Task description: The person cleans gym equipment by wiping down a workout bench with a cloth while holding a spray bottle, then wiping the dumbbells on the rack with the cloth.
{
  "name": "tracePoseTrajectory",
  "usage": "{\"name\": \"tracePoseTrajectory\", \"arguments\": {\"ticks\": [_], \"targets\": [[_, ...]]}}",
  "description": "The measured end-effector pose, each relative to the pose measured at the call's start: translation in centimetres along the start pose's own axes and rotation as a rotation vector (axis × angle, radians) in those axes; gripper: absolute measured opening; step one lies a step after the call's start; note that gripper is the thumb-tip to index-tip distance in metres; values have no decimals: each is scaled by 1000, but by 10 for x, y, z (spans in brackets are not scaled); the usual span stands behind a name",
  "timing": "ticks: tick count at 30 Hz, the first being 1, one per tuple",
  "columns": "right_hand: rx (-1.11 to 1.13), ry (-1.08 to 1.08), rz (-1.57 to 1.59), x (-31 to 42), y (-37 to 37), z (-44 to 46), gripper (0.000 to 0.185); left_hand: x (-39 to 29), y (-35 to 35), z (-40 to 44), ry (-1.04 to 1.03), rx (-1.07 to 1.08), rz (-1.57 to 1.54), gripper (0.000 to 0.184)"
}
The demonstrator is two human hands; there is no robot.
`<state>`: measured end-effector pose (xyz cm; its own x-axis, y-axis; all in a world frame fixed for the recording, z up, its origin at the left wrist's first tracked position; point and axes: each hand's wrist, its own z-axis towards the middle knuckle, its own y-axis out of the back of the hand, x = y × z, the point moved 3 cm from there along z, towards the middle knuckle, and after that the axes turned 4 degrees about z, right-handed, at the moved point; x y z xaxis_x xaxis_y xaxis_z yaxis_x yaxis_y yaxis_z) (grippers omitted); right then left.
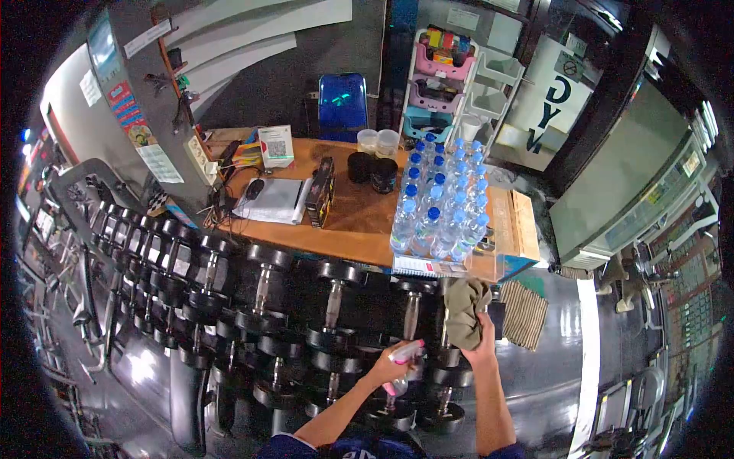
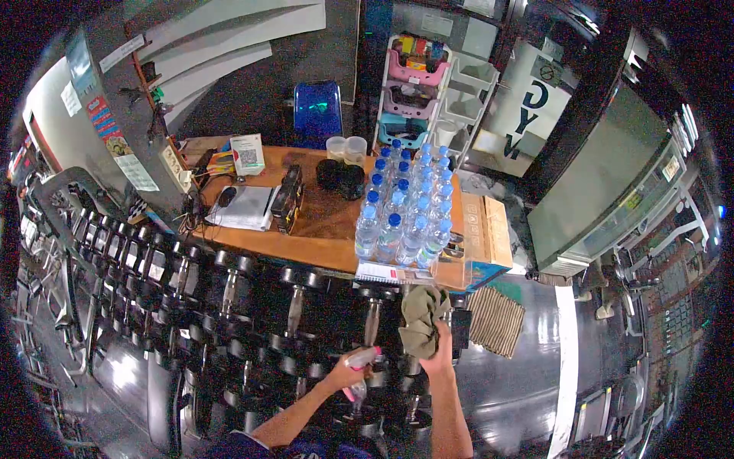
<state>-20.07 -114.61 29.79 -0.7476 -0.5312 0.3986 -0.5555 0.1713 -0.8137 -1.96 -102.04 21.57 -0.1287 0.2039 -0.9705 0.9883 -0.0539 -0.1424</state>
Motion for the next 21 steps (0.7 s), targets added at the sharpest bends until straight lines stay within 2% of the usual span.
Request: {"name": "tracePoseTrajectory", "arguments": {"ticks": [3,4,7,8,11,16,21], "targets": [[-28,46,-66,-3,9,-37,37,-26,12,-17,-430,-236,340,40],[-38,67,-101,-8,12,-49,37,-31,16,-24,-383,-297,338,36],[-70,-23,-55,-27,43,-75,41,-51,20,-49,216,-284,109,36],[-78,-22,-46,-32,50,-82,42,-44,24,-49,99,-302,193,34],[-98,-9,-29,-49,62,-98,43,-45,28,-49,-75,-363,512,31],[-229,24,-58,-53,71,-100,39,-54,26,-42,-100,-413,651,28],[-143,47,-76,-42,47,-86,42,-52,25,-28,-140,-498,761,25]]}}
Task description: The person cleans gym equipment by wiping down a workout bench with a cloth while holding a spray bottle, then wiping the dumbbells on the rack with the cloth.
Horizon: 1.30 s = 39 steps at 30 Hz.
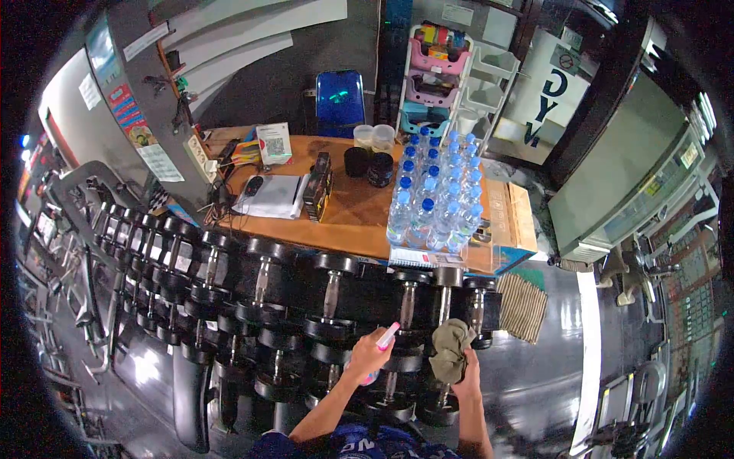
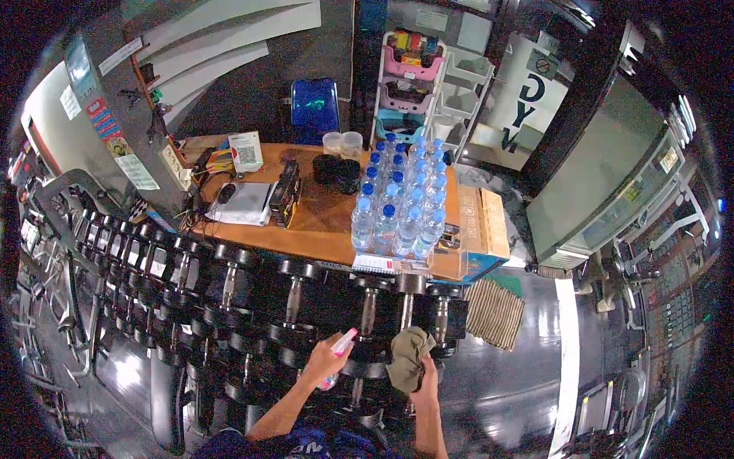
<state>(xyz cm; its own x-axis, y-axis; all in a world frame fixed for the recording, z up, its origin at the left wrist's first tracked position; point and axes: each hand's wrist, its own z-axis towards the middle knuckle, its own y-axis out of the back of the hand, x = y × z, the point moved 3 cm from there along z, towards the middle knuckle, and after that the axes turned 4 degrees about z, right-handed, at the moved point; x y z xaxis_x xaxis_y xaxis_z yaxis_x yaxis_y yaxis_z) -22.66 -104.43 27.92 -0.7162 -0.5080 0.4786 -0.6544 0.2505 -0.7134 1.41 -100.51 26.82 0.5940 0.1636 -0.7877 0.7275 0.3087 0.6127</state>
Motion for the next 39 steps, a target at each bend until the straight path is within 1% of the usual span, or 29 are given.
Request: {"name": "tracePoseTrajectory", "arguments": {"ticks": [1,2,4,5,6,8,10,11,12,14,15,17,18,19,20,21,22,24,26,27,28,30,31,33,34,35,36,38,39], "targets": [[4,0,13,2,-12,3,43,2,-3,3,-11,-20,-8,25],[-27,43,-104,3,-19,10,45,5,-4,5,-23,-40,-17,25],[-90,130,-341,2,-22,31,48,-4,3,9,20,9,-38,24],[-126,305,-648,-9,10,70,45,-7,5,11,42,33,-50,24],[-99,327,-1131,7,-48,55,36,-3,3,9,50,12,-82,24],[64,742,-1408,-10,-71,79,15,10,-6,3,63,-28,-144,24],[253,1184,-1793,-28,-97,92,16,29,-15,-11,180,13,-194,25],[287,1028,-1928,-44,-89,111,26,38,-19,-18,239,31,-219,25],[282,902,-1900,-47,-104,99,21,38,-15,-25,331,70,-268,26],[413,1072,-1879,-51,-95,103,27,31,-3,-37,501,148,-367,29],[473,892,-1976,-50,-89,104,27,34,-2,-44,340,69,-440,33],[578,495,-2136,-44,-76,89,29,49,-11,-48,193,26,-391,36],[588,405,-2080,-35,-83,80,29,56,-18,-49,122,7,-368,38],[596,317,-2022,-25,-93,74,29,68,-32,-52,299,118,-615,43],[604,231,-1964,-16,-100,74,28,66,-36,-52,401,126,-767,45],[604,121,-1966,-15,-91,93,28,64,-41,-51,505,133,-915,46],[527,170,-2033,-8,-102,94,29,62,-43,-49,609,135,-1061,47],[428,356,-2027,-7,-114,103,29,57,-42,-44,673,144,-1124,45],[433,430,-1994,-26,-122,103,28,54,-42,-44,738,154,-1190,43],[432,468,-1976,-37,-127,102,27,64,-51,-47,723,155,-1257,40],[503,342,-2071,-49,-132,96,26,71,-56,-50,707,151,-1333,39],[653,396,-2262,-80,-120,99,26,75,-60,-52,667,143,-1483,38],[657,331,-2313,-86,-119,101,26,75,-63,-52,744,111,-1509,36],[668,194,-2408,-92,-123,107,28,74,-59,-50,719,141,-1489,36],[710,161,-2394,-90,-123,105,29,71,-56,-50,708,161,-1478,36],[748,133,-2380,-85,-124,104,29,69,-55,-50,766,134,-1418,37],[787,113,-2367,-79,-123,105,30,63,-51,-48,772,125,-1432,37],[768,125,-2266,-64,-113,102,30,57,-46,-47,785,98,-1459,37],[764,148,-2211,-52,-110,96,30,56,-46,-47,832,79,-1431,36]]}}
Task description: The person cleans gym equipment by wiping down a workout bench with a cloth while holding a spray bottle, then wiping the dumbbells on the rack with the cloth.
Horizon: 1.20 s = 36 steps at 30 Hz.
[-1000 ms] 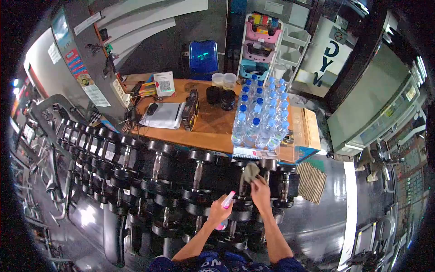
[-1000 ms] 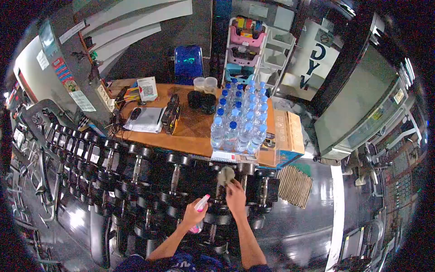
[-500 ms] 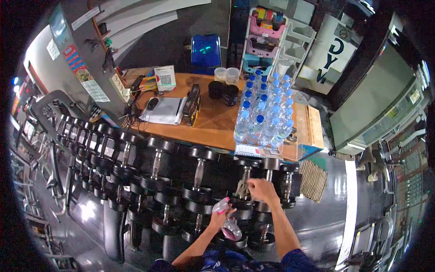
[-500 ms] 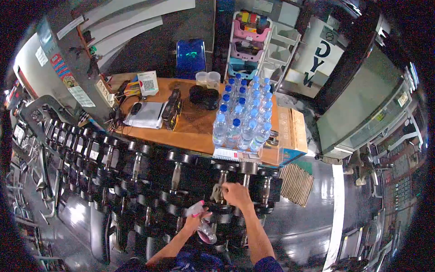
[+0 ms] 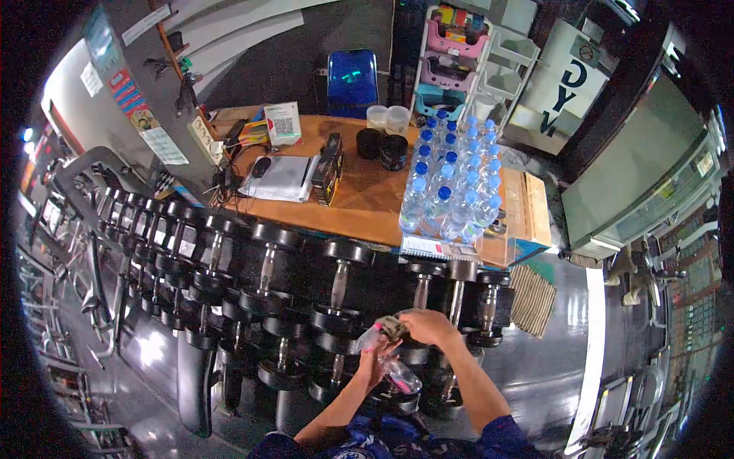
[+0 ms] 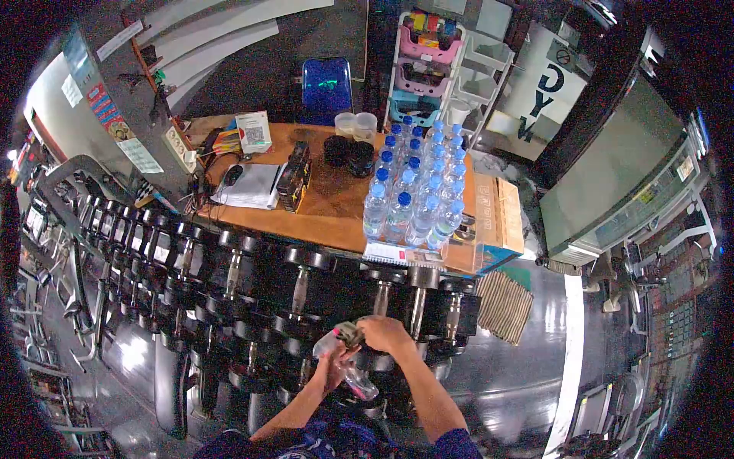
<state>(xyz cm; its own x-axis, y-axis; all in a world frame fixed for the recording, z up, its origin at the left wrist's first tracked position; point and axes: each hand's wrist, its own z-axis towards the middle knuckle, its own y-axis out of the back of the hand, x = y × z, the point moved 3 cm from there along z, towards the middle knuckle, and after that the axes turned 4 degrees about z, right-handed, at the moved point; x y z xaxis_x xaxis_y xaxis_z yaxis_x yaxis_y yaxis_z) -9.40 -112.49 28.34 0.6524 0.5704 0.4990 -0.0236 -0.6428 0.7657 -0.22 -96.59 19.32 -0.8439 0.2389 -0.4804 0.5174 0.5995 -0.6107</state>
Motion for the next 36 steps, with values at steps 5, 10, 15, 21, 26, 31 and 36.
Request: {"name": "tracePoseTrajectory", "arguments": {"ticks": [5,10,15,21,26,31,36], "targets": [[-49,-322,-77,-15,45,-41,24,13,14,12,28,-17,1,22],[-211,-359,-173,-40,-5,-10,23,7,4,7,-25,-64,77,22],[-146,-438,-141,-33,-24,4,26,7,6,6,-64,-26,1,15],[-83,-349,191,-18,31,-24,26,14,16,7,-111,21,76,23],[-559,-143,86,22,-1,-39,18,6,11,-13,-145,-54,257,27],[-766,29,-240,47,-64,-63,26,15,42,-28,-275,-88,320,35],[-835,5,-34,48,-103,-96,30,9,45,-73,-337,-86,370,36]]}}
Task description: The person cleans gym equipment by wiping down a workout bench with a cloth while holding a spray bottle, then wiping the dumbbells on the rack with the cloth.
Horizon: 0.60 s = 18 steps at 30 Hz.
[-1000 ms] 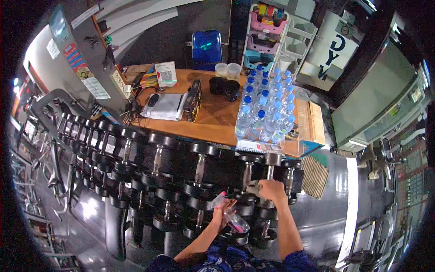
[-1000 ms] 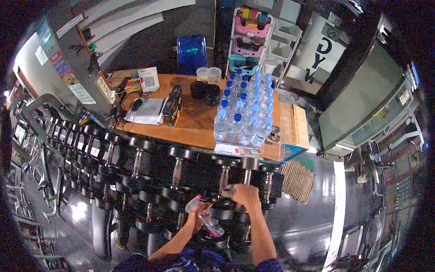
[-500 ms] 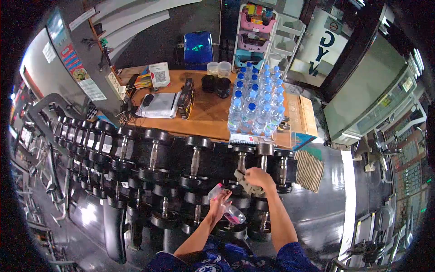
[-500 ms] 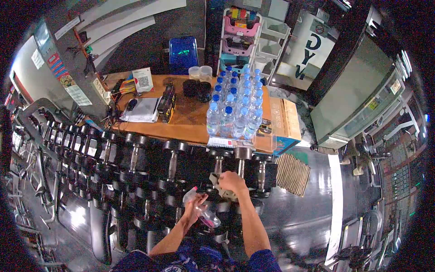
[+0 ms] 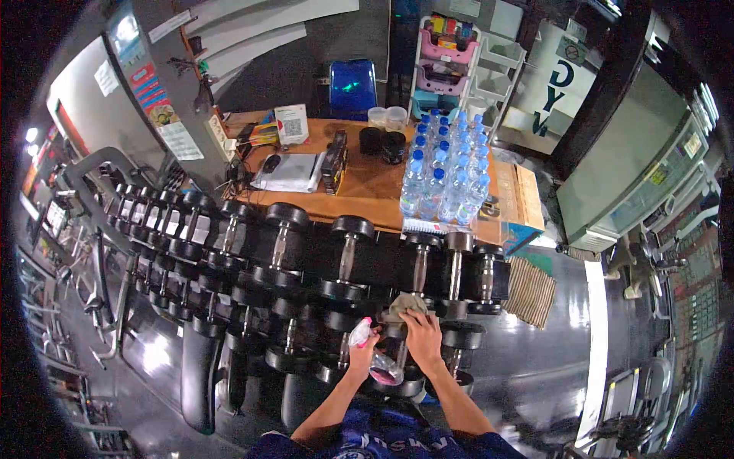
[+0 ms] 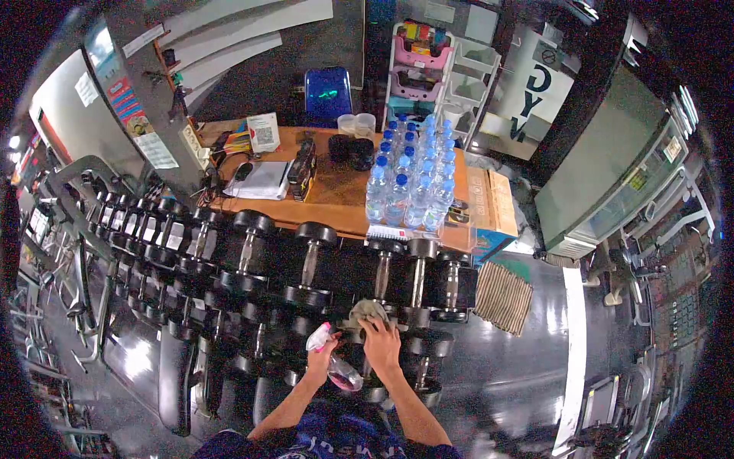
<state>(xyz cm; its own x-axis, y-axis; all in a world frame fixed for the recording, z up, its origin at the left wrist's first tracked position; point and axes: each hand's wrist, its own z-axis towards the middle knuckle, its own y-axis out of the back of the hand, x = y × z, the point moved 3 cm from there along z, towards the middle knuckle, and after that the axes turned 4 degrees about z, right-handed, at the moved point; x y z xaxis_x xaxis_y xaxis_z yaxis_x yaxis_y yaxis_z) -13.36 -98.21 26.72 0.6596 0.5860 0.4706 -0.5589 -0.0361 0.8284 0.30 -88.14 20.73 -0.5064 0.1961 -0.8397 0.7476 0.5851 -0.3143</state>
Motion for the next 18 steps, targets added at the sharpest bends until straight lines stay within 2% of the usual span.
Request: {"name": "tracePoseTrajectory", "arguments": {"ticks": [1,5,6,7,9,11,12,15,16,18], "targets": [[10,-35,62,-5,-6,-10,31,-3,2,-7,-5,11,38,33],[36,-535,584,-21,-13,-60,27,9,17,-27,5,142,119,21],[-3,-530,612,-24,-12,-72,26,7,17,-33,0,163,196,19],[-20,-613,609,-28,-15,-87,26,7,17,-40,-5,186,274,17],[-3,-761,869,-36,-28,-115,29,5,17,-61,-154,203,283,14],[-86,-1007,1270,-35,-27,-141,31,2,17,-84,-308,211,280,13],[-128,-1126,1473,-28,-22,-150,32,-3,20,-96,-287,203,414,14],[-62,-1097,1752,-14,-12,-168,39,2,36,-110,-462,191,659,16],[-59,-983,1850,-12,-14,-174,40,5,40,-116,-478,154,699,17],[-104,-1061,1832,-10,-16,-187,41,5,45,-126,-430,181,621,17]]}}
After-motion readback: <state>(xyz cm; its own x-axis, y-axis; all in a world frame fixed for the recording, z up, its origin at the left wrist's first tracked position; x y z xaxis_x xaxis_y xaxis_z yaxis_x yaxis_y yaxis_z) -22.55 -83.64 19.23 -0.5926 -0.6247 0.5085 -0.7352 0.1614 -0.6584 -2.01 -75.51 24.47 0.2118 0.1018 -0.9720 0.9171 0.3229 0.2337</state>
